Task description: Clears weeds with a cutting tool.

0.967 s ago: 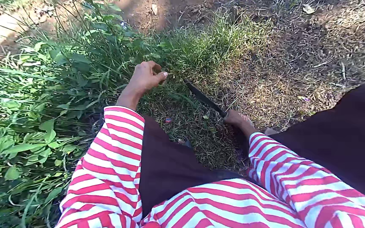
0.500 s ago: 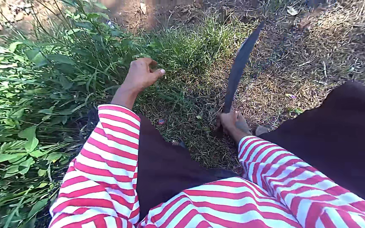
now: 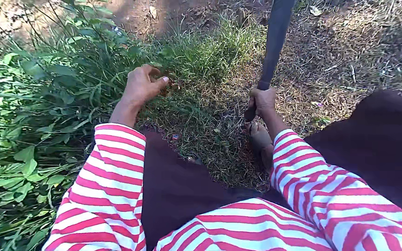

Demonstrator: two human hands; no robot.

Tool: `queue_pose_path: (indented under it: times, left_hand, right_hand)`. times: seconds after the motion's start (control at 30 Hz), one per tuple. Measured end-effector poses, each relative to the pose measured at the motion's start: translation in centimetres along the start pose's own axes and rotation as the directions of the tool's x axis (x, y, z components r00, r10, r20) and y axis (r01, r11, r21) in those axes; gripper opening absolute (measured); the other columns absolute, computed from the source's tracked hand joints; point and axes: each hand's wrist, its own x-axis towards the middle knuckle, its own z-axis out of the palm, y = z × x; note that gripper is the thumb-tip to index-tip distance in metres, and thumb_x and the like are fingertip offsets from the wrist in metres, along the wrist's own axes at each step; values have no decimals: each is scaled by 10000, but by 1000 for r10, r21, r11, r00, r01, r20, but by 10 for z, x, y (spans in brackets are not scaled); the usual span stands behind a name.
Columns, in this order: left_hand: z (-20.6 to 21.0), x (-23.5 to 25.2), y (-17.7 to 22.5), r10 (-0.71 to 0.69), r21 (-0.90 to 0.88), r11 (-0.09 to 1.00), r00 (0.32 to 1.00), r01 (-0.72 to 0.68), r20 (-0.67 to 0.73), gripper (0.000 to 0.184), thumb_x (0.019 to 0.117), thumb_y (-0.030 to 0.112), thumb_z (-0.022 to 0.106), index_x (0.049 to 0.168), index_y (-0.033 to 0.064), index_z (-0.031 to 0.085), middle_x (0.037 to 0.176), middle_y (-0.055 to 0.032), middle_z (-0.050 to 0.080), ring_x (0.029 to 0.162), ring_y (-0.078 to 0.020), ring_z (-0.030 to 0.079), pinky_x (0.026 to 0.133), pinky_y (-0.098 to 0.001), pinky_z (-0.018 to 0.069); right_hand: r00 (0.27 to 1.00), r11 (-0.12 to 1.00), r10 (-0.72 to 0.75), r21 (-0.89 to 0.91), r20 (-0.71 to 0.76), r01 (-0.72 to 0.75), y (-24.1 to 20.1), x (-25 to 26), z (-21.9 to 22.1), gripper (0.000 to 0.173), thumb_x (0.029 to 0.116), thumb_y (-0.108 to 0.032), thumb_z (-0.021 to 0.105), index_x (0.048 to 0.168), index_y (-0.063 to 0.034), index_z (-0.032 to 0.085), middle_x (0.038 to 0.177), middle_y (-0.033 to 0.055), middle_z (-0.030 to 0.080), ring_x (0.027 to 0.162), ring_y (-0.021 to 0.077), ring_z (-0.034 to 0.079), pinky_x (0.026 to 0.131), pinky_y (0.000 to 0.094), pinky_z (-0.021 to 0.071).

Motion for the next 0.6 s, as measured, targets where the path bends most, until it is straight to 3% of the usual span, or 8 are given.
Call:
queue_pose_path:
  times: [0.07,0.1,0.17,0.2,0.27,0.33,0.47,0.6]
  left_hand:
    - [-2,0,-5,-9,-17,1000,1000,8,-27,456,1045,228,627,1381,-65,532,1148,-305,669,1008,-405,700,944,-581,546]
    - [-2,0,-6,-17,-23,1000,999,16,-34,450,1045,224,628,1374,-69,535,1147,-309,669,1013,-408,703,948,-583,546]
    - [0,1,-3,-38,-17,999,999,38,-29,457,1043,221,635,1374,-77,535,1158,-316,664,1014,-417,699,953,-584,539]
    - [1,1,0,-42,-12,999,999,42,-18,458,1044,217,634,1375,-82,533,1162,-321,660,1012,-424,695,951,-582,535]
    - [5,3,3,-44,4,999,999,44,17,456,1048,206,624,1378,-94,528,1177,-333,655,1025,-440,691,961,-589,527]
    - [9,5,5,-52,34,998,997,50,53,444,1050,211,623,1369,-88,540,1165,-319,663,1014,-429,694,954,-581,532]
    - [10,6,8,-67,41,997,995,64,79,431,1052,207,620,1365,-79,546,1159,-313,664,992,-415,691,940,-578,527]
    - [4,5,1,-61,-20,998,998,60,-24,462,1049,228,618,1390,-71,527,1182,-313,664,1042,-431,693,964,-596,533]
  right_hand:
    - [995,996,86,-21,-48,-87,-37,-9,12,164,894,59,593,848,-64,494,554,13,495,434,119,523,477,273,533]
    - [941,932,337,-147,19,-331,-55,-18,12,102,1008,-11,569,966,-71,498,702,61,512,611,181,580,705,320,583]
    - [999,991,45,-126,29,-41,50,-17,9,100,880,-45,630,863,-46,532,547,24,494,414,118,487,433,295,475]
    - [987,954,127,-285,96,-95,87,-20,0,128,890,-50,657,913,8,546,571,52,508,421,126,493,433,298,471]
    - [851,624,497,-751,168,-215,119,-33,-16,245,958,-115,644,1112,64,578,827,127,585,625,187,573,622,362,512]
    - [758,408,642,-889,118,-208,131,-44,-21,254,976,-148,611,1147,39,589,940,129,617,715,193,613,690,389,527]
    - [819,503,557,-841,139,-199,93,-29,-23,216,952,-110,639,1104,39,604,824,74,598,606,130,551,606,312,495]
    - [940,815,313,-547,138,-192,49,3,0,122,917,-37,663,1012,19,612,653,29,528,480,101,485,493,279,462]
